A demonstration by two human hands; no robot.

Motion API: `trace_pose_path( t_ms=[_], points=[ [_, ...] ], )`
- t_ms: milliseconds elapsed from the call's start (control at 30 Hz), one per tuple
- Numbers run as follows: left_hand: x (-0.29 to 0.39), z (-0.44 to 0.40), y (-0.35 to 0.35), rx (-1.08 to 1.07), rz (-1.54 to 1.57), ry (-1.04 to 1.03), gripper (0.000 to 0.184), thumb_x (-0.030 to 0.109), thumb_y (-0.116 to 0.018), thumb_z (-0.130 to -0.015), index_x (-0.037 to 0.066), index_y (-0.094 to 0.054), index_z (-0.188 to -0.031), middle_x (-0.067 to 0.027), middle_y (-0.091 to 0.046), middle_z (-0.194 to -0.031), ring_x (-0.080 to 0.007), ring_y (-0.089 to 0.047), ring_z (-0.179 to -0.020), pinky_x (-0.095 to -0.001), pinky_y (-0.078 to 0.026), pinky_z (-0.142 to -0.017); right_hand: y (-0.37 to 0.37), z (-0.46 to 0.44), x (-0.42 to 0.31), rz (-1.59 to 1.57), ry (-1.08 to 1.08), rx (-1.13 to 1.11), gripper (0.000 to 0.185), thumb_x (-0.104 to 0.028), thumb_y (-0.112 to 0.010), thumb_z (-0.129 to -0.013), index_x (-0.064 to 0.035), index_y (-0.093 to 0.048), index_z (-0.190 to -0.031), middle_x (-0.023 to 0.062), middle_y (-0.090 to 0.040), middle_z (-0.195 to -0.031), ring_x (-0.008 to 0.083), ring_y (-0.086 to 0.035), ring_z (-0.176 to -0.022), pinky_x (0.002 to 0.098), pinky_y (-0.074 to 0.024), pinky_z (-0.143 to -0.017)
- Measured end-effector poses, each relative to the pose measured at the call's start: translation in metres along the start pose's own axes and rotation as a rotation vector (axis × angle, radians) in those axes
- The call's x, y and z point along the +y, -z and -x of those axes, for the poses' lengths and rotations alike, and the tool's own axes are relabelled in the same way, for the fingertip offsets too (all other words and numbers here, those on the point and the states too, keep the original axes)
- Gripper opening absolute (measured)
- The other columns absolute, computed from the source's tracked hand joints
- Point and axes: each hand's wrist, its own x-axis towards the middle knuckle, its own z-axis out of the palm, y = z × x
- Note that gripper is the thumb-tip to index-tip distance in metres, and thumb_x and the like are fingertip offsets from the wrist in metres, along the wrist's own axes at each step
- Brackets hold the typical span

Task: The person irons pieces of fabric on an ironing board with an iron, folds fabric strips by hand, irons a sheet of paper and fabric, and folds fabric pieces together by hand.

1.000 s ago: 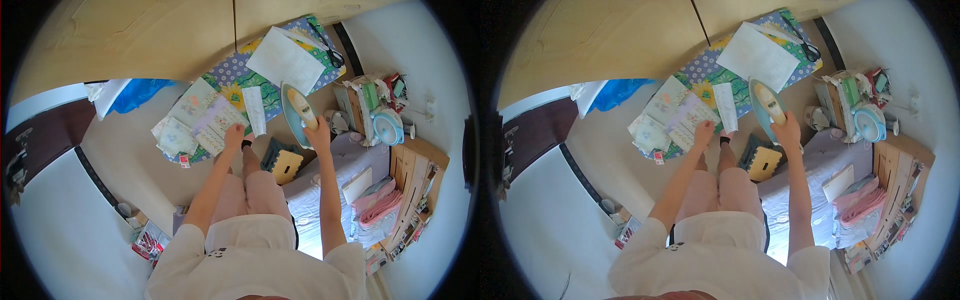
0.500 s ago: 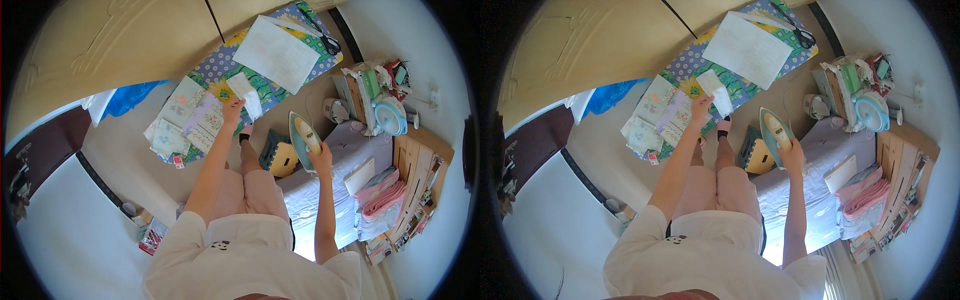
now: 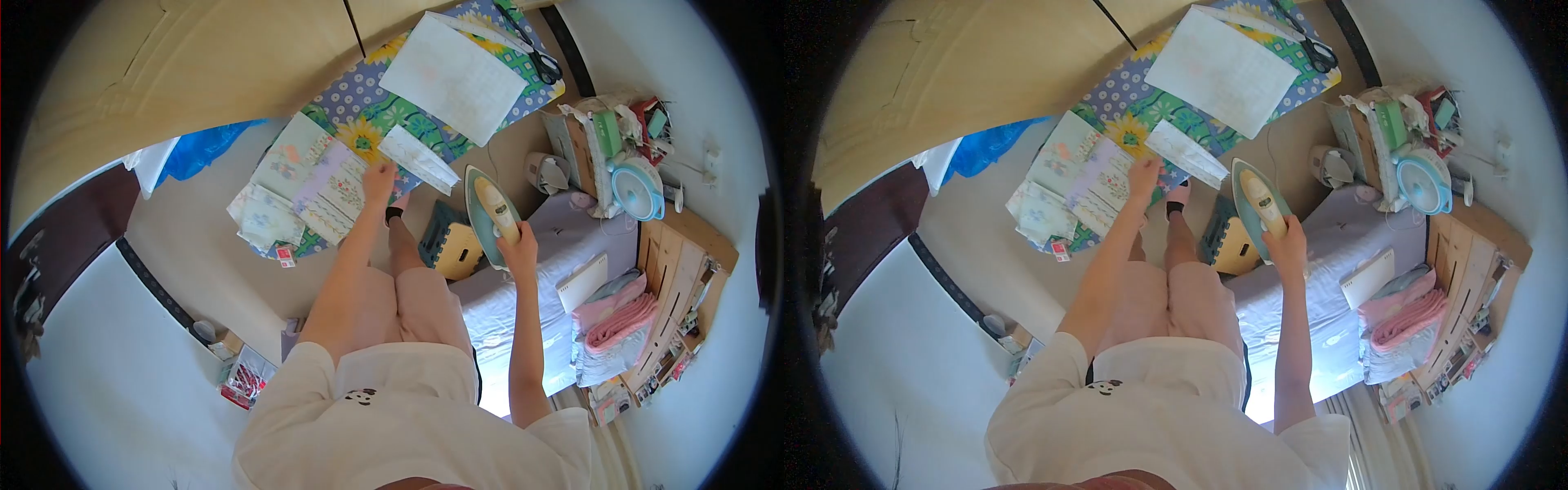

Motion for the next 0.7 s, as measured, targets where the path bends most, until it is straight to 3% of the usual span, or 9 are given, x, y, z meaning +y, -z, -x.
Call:
trace_pose_path(
  t_ms=[67, 100, 167, 300, 367, 400, 600, 700],
  points=[
    [0.005, -0.004, 0.011, 0.443, -0.529, -0.571, 0.023, 0.025, -0.065, -0.077, 0.007, -0.06, -0.09, -0.0067, -0.063, -0.088, -0.027, -0.062, -0.073, -0.0366, -0.048, -0.062, 0.0, -0.001, -0.005, 0.005, -0.002, -0.003, 0.035, -0.014, -0.066, -0.065, 0.0005, -0.054, -0.095, 0.0188, -0.061, -0.087, 0.0328, -0.06, -0.082, 0.0387, -0.0456, -0.074],
    [0.009, -0.007, 0.014, 0.441, -0.528, -0.568, 0.023, 0.025, -0.065, -0.077, 0.007, -0.06, -0.09, -0.0067, -0.063, -0.088, -0.027, -0.062, -0.073, -0.0366, -0.048, -0.062, -0.001, -0.001, -0.005, 0.008, -0.005, -0.004, 0.035, -0.014, -0.066, -0.065, 0.0005, -0.054, -0.095, 0.0188, -0.061, -0.087, 0.0328, -0.06, -0.082, 0.0387, -0.0456, -0.074],
    [0.02, -0.014, 0.019, 0.672, -0.752, -0.896, 0.024, 0.028, -0.067, -0.075, 0.007, -0.063, -0.086, -0.0068, -0.064, -0.081, -0.0281, -0.061, -0.076, -0.0387, -0.047, -0.066, -0.002, -0.002, -0.004, -0.014, 0.004, 0.002, 0.036, -0.013, -0.065, -0.065, 0.0003, -0.054, -0.095, 0.0189, -0.06, -0.087, 0.0331, -0.06, -0.082, 0.0387, -0.0454, -0.075],
    [0.032, -0.025, 0.017, 0.611, -0.754, -0.915, 0.019, 0.027, -0.067, -0.074, 0.01, -0.064, -0.083, -0.0049, -0.063, -0.074, -0.0255, -0.06, -0.081, -0.0388, -0.047, -0.068, -0.002, -0.002, -0.007, 0.028, 0.002, 0.0, 0.037, -0.013, -0.066, -0.064, 0.0002, -0.054, -0.096, 0.0193, -0.06, -0.089, 0.0334, -0.06, -0.084, 0.0389, -0.0454, -0.075],
    [0.036, -0.03, 0.018, 0.456, -0.792, -0.722, 0.011, 0.022, -0.065, -0.075, 0.011, -0.062, -0.075, -0.0065, -0.06, -0.084, -0.0266, -0.059, -0.082, -0.0408, -0.048, -0.069, -0.003, -0.001, -0.008, 0.051, -0.023, -0.026, 0.039, -0.015, -0.067, -0.064, -0.0001, -0.055, -0.098, 0.0193, -0.061, -0.091, 0.0339, -0.06, -0.086, 0.0397, -0.0455, -0.077],
    [0.039, -0.031, 0.02, 0.455, -0.792, -0.722, 0.011, 0.022, -0.065, -0.075, 0.011, -0.062, -0.075, -0.0065, -0.06, -0.084, -0.0266, -0.059, -0.082, -0.0408, -0.048, -0.069, -0.003, 0.0, -0.01, 0.051, -0.024, -0.026, 0.039, -0.015, -0.067, -0.064, -0.0001, -0.055, -0.098, 0.0193, -0.061, -0.091, 0.0339, -0.06, -0.086, 0.0397, -0.0455, -0.077],
    [0.073, -0.032, 0.042, 0.497, -0.85, -0.77, 0.009, 0.021, -0.064, -0.076, 0.012, -0.063, -0.075, -0.0056, -0.061, -0.084, -0.0258, -0.058, -0.086, -0.0405, -0.048, -0.069, -0.008, 0.003, -0.017, 0.074, 0.017, -0.054, 0.042, -0.017, -0.068, -0.064, -0.0006, -0.056, -0.1, 0.0191, -0.061, -0.092, 0.0348, -0.06, -0.086, 0.0406, -0.046, -0.076],
    [0.095, -0.042, 0.061, 0.678, -1.025, -0.937, 0.01, 0.021, -0.064, -0.077, 0.012, -0.065, -0.079, -0.0035, -0.063, -0.078, -0.0259, -0.057, -0.083, -0.0378, -0.046, -0.076, -0.012, 0.004, -0.033, 0.077, 0.039, -0.059, 0.042, -0.017, -0.068, -0.064, -0.0001, -0.056, -0.1, 0.0196, -0.061, -0.091, 0.0347, -0.06, -0.086, 0.0405, -0.0464, -0.076]
  ],
)
